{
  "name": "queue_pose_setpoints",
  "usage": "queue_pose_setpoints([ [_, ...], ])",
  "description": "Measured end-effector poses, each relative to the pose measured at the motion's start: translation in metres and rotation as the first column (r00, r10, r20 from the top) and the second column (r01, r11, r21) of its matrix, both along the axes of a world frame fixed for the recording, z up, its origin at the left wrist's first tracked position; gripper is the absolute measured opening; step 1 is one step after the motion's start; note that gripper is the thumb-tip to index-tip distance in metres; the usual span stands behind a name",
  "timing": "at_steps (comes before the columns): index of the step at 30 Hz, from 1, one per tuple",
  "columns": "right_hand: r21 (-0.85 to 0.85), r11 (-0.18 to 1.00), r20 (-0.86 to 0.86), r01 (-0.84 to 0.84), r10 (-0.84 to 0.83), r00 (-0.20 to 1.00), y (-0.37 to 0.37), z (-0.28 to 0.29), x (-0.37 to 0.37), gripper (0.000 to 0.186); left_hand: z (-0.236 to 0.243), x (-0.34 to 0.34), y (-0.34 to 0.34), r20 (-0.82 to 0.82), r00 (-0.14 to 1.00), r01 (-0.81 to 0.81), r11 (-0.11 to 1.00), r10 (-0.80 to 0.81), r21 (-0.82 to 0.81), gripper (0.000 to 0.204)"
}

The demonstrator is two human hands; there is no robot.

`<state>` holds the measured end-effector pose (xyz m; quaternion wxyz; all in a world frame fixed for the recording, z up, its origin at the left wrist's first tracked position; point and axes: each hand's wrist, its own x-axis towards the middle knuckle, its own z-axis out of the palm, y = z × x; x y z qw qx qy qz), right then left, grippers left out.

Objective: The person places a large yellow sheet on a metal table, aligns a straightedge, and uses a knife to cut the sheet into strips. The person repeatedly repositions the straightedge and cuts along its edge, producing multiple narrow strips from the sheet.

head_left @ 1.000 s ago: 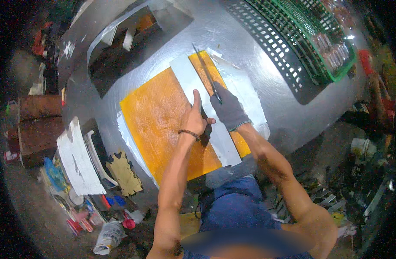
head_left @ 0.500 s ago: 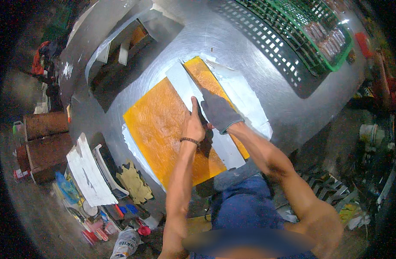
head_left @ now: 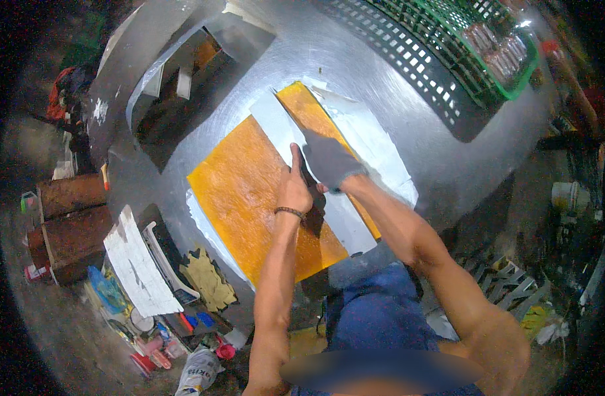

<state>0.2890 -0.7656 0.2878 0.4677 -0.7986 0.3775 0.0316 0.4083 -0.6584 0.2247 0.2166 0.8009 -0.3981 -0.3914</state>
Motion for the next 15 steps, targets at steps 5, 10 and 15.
queue_pose_setpoints([
  [5,-0.194,0.979,0.088,0.058,-0.041,0.995,0.005,-0.004,-0.003,0.043,0.007,-0.004,0.005,0.198,0.976,0.098,0.994,-0.089,-0.038,0.125],
  [10,-0.215,0.975,0.158,0.061,-0.027,0.987,0.013,-0.011,-0.013,0.04,0.001,-0.001,0.002,0.155,0.984,0.089,0.995,-0.082,-0.036,0.125],
  [15,-0.056,0.995,0.066,0.081,-0.077,0.995,0.013,-0.011,-0.019,0.043,-0.008,0.003,0.006,0.148,0.985,0.087,0.996,-0.083,-0.016,0.126],
])
